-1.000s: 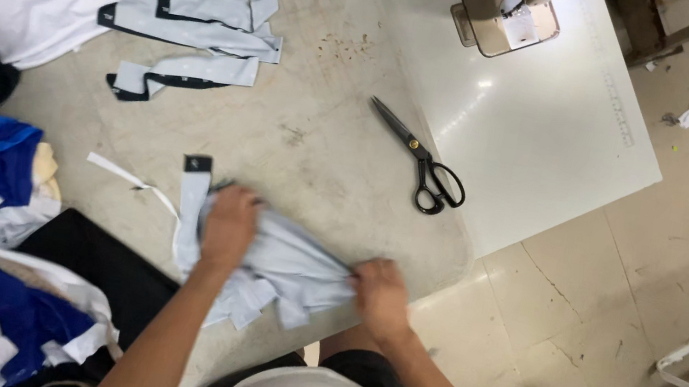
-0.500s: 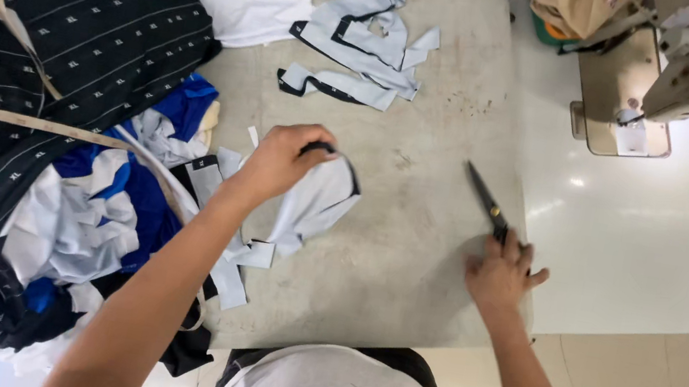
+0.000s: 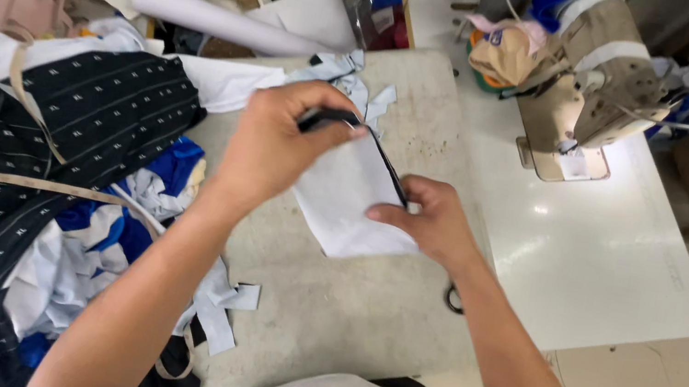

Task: The person uses shears to cut a large piece of white fabric with a black patterned edge into multiple long strips. The person repeatedly cuts the fabric along the length, separating it into uniform pieces and moving the cut strips aside.

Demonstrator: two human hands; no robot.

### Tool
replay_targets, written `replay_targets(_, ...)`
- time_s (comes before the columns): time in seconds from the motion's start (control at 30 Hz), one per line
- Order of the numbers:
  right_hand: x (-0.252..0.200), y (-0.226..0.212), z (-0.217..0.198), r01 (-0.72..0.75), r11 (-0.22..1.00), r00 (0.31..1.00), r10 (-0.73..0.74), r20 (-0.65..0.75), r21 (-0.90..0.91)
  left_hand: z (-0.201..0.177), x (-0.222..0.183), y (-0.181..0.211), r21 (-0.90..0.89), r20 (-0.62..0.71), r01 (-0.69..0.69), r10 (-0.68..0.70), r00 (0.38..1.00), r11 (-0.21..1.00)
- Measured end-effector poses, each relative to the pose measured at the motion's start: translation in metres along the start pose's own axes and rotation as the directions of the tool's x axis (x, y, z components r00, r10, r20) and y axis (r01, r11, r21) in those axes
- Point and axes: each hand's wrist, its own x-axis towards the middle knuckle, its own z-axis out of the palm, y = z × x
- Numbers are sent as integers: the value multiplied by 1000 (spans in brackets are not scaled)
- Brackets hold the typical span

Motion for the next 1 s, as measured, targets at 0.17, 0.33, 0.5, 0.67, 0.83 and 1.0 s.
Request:
replay_targets(0.17,-12,-46,-44,-48,997,998,44,-54,-67,-40,4,21,-112,-177,96,-115,978,989)
replay_targets(0.33,-15,-69,-83,66,998,990,-68,-121,-20,-65,4,49,-159,-297,100,-144,944,982)
replay_targets(0.5,-16,-80,-106,226,972,944,-233,-232,-58,-73,2,35,-213,-310,121,-184,933,970)
replay_targets(0.67,-32,-106,-108,314,913,892,-378,-247,-261,-71,2,11,-228,-291,151,-215,932,962)
replay_targets(0.83,-42,-117,-109,273,883,909,-367,-199,-382,-67,7,-11,-266,-271,185,-258,928,946)
replay_targets(1.0,-46,-113,-106,224,833,913,-362,-191,-507,-66,2,-8,-271,-260,223,-294,920,936)
